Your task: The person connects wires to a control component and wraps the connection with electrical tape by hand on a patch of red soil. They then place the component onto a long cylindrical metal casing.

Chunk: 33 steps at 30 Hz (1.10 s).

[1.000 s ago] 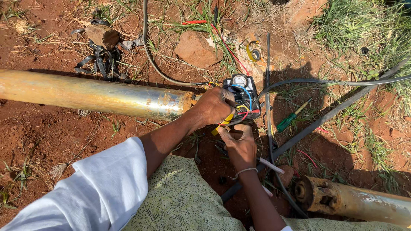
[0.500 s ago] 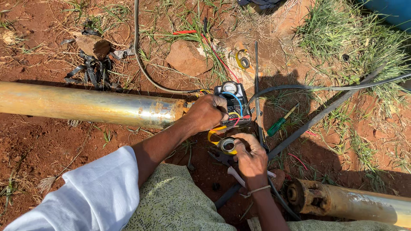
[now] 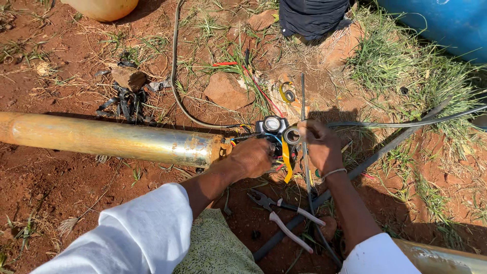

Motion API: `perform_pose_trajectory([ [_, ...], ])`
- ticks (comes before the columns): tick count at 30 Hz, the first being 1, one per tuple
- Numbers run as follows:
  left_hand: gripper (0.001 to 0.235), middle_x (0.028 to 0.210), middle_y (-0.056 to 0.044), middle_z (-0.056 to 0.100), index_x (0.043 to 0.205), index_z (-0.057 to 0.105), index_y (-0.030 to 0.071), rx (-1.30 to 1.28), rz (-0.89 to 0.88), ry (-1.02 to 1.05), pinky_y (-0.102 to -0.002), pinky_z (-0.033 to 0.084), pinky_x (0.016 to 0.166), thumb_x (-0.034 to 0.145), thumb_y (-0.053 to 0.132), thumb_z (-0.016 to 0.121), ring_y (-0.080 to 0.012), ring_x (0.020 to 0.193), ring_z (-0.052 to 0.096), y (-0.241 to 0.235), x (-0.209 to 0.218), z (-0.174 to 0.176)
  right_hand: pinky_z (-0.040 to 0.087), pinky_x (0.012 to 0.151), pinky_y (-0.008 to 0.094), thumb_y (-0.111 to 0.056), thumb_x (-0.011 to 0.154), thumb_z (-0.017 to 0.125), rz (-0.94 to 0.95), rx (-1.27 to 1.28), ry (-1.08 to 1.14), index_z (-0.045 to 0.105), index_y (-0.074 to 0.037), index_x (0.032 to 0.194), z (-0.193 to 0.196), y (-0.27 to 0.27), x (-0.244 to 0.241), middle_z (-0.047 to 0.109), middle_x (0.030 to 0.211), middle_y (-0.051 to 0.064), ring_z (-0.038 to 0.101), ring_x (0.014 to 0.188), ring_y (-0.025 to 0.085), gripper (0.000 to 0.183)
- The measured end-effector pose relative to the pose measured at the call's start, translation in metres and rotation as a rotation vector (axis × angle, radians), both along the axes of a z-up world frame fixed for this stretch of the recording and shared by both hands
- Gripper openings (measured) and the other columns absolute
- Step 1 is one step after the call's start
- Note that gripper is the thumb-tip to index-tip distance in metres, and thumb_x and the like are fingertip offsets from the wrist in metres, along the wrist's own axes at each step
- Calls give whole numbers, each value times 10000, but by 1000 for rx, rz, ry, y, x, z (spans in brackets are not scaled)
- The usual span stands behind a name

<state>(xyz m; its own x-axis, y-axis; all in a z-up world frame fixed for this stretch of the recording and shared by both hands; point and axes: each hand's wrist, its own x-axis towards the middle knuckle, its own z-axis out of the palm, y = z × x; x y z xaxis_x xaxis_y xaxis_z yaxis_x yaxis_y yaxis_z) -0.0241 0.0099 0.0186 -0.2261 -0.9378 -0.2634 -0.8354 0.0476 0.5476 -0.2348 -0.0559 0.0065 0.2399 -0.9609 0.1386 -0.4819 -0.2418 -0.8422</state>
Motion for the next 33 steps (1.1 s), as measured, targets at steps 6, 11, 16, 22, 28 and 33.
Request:
perform_pose_trajectory([
  [6,220,902,-173,735,1006,706,38,135,-43,-25,-455,575,829,855,159,601,-305,860,738,5,-2,4,553,853,365,-238,989,623,254,16,277,763,-99,1087,-41,-32,-2,768,1022,71,728,938,245,220],
  [11,280,951,-200,729,1014,719,-18,94,-146,-71,-446,565,883,913,234,648,-316,893,712,3,4,10,550,862,378,-303,972,656,168,71,460,754,-132,1087,-26,-30,12,761,1023,83,720,944,247,228],
  [16,323,993,-171,742,1150,689,33,57,-101,223,-418,594,870,851,153,661,-268,908,743,5,26,11,521,859,435,-236,903,745,7,-238,707,814,-207,1058,2,-23,29,749,967,90,647,963,275,173],
  [22,378,966,-178,755,1077,761,70,-218,-135,102,-448,510,1000,716,6,667,-332,1028,684,18,59,33,492,921,404,-248,720,821,342,-435,667,837,-190,907,-23,-49,45,699,984,83,603,943,292,196],
  [28,208,896,-177,736,985,758,58,-263,-171,-73,-564,319,1141,784,101,730,-347,1060,677,16,52,32,470,980,375,-299,971,747,245,-436,244,724,-58,1059,-22,-64,24,677,1144,107,616,1062,236,257],
  [33,246,785,-190,739,1044,761,66,-521,-90,95,-565,372,1133,822,30,660,-341,770,743,10,56,24,424,1029,445,-296,1044,655,69,324,-714,649,-47,1121,8,1,-2,684,1064,90,590,1032,227,260],
])
